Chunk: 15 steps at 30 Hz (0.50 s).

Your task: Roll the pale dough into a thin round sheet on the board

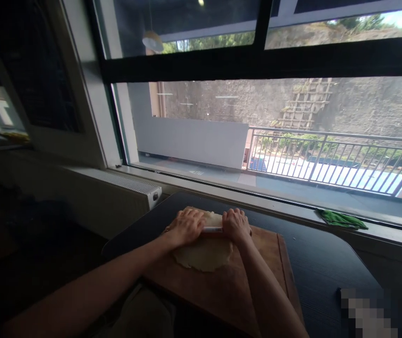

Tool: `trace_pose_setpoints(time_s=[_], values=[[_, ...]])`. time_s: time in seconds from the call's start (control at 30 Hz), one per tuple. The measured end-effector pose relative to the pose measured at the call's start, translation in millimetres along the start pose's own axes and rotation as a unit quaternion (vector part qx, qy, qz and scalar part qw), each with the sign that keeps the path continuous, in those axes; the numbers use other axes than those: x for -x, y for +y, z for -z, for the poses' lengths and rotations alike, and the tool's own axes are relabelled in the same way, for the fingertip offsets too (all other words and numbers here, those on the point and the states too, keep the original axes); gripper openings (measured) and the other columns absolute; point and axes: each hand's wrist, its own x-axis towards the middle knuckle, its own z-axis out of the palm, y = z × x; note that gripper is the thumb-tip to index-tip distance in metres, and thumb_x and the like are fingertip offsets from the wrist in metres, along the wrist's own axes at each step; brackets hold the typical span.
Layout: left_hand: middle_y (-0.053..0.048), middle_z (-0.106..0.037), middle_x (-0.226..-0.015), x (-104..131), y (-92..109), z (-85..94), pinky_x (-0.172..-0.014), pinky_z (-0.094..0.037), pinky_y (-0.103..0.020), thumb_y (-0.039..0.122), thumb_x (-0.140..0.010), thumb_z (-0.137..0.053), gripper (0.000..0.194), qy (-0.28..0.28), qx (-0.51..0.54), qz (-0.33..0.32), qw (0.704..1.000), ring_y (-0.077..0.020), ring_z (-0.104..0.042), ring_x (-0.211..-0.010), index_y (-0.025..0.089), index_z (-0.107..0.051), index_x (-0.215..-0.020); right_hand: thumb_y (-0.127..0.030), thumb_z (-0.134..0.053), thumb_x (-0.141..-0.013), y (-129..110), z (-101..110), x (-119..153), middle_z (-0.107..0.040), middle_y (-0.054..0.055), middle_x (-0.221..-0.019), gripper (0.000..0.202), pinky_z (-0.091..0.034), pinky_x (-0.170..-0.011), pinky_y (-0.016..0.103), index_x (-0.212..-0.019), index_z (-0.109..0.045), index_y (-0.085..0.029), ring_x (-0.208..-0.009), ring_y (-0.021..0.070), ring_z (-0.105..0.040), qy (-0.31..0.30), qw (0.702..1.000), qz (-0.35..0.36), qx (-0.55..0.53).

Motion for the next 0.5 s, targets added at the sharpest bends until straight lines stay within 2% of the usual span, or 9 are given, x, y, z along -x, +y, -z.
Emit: trace_pose_setpoints(time_s=[0.1,0.2,0.3,0.43,0.5], values=[[-0.010,-0.054,-0.123,-31.5,-1.8,-0.9,-0.097,-0.026,-0.052,0.049,-0.087,-0.019,0.050,-0.062,0.005,0.101,0.993,-0.0285,-0.042,-0.117,0.023,-0.055,-0.111,-0.042,-0.022,-0.090,0.4,0.1,-1.9,-0.054,0.012,-0.113,0.044,-0.035,-0.084,0.039,-0.105,-0.058,-0.021,-0.106,0.0243,-0.047,-0.028,1.000,-0.010,-0.002],[-0.012,-0.050,-0.129,-40.8,-2.6,-1.8,-0.099,-0.021,-0.055,0.049,-0.086,-0.021,0.053,-0.072,0.011,0.107,0.992,-0.0308,-0.035,-0.124,0.020,-0.053,-0.116,-0.042,-0.021,-0.090,0.3,4.4,22.0,-0.051,0.009,-0.120,0.043,-0.033,-0.089,0.041,-0.109,-0.056,-0.025,-0.114,0.0242,-0.042,-0.035,0.999,0.001,0.003],[-0.009,-0.039,-0.139,-15.4,-4.7,-1.7,-0.106,-0.010,-0.052,0.049,-0.086,-0.023,0.054,-0.061,0.014,0.078,0.995,-0.0270,-0.022,-0.133,0.019,-0.045,-0.125,-0.042,-0.014,-0.092,-5.9,4.5,62.2,-0.039,0.006,-0.136,0.048,-0.023,-0.099,0.041,-0.121,-0.049,-0.026,-0.128,0.0237,-0.026,-0.011,1.000,0.009,0.011],[-0.008,-0.035,-0.142,45.1,-13.2,7.5,-0.107,-0.012,-0.047,0.049,-0.088,-0.020,0.057,-0.034,0.015,0.005,0.999,-0.0238,-0.019,-0.134,0.019,-0.040,-0.131,-0.040,-0.016,-0.092,-16.8,-2.6,120.9,-0.033,0.006,-0.141,0.051,-0.009,-0.105,0.042,-0.133,-0.038,-0.020,-0.133,0.0225,-0.015,0.048,0.998,0.030,0.039],[-0.007,-0.037,-0.141,69.3,-17.5,14.0,-0.108,-0.013,-0.045,0.048,-0.089,-0.019,0.056,-0.025,0.016,-0.030,0.999,-0.0220,-0.020,-0.134,0.020,-0.040,-0.132,-0.042,-0.018,-0.091,-19.1,-4.9,141.1,-0.028,0.007,-0.144,0.054,-0.003,-0.106,0.045,-0.137,-0.031,-0.017,-0.134,0.0227,-0.012,0.066,0.995,0.047,0.052]])
